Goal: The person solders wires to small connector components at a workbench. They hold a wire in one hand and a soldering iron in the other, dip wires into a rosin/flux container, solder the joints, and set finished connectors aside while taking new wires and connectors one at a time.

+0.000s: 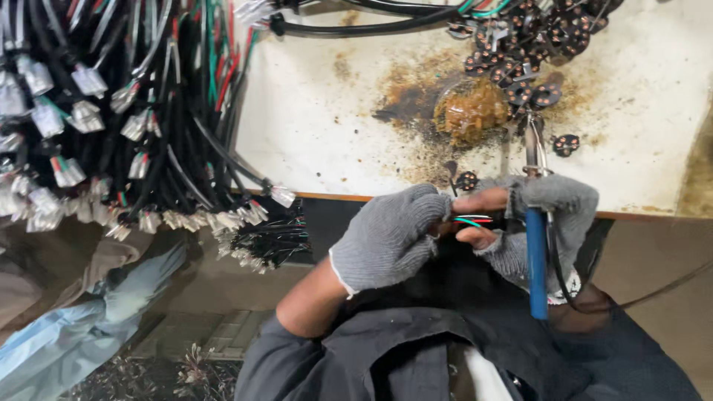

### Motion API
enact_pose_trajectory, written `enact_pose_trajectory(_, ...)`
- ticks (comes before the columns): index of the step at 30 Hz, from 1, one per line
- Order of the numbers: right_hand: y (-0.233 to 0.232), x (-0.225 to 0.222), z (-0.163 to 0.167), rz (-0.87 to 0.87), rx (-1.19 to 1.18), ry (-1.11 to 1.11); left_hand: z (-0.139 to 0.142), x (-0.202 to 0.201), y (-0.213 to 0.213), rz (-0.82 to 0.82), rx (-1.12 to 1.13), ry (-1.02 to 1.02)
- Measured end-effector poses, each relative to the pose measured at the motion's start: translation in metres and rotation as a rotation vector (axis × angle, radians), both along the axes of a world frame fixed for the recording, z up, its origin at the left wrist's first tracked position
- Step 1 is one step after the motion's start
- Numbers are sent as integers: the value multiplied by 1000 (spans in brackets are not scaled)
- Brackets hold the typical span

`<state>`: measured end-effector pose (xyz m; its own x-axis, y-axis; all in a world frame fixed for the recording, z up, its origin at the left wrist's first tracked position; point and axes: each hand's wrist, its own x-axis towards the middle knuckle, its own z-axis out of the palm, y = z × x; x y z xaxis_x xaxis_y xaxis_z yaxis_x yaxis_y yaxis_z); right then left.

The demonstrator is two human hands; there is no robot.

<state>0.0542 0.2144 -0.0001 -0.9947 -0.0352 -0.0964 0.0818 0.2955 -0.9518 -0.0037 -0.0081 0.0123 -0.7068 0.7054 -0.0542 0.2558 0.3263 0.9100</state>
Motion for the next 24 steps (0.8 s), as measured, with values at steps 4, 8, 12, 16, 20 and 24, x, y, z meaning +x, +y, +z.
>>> enact_pose_trajectory(4, 5, 0, -1, -35, -71, -124, -13, 8, 0, -5, -21, -36)
enact_pose_trajectory(8, 4, -3, -3, -23, -250, -190, -15, 5, -1, -3, -32, -37)
enact_pose_trajectory(12, 8, -1, -2, -207, -516, -403, -12, 6, 0, 3, -65, 55)
enact_pose_trajectory(16, 9, 10, -13, -43, 72, -118, -6, 15, 3, 61, -287, 168)
enact_pose_trajectory(20, 9, 39, -30, -107, 103, -135, -2, 22, 7, 111, -354, 150)
enact_pose_trajectory(24, 25, 59, -49, 68, -497, -202, 5, 23, 9, 248, 86, -213)
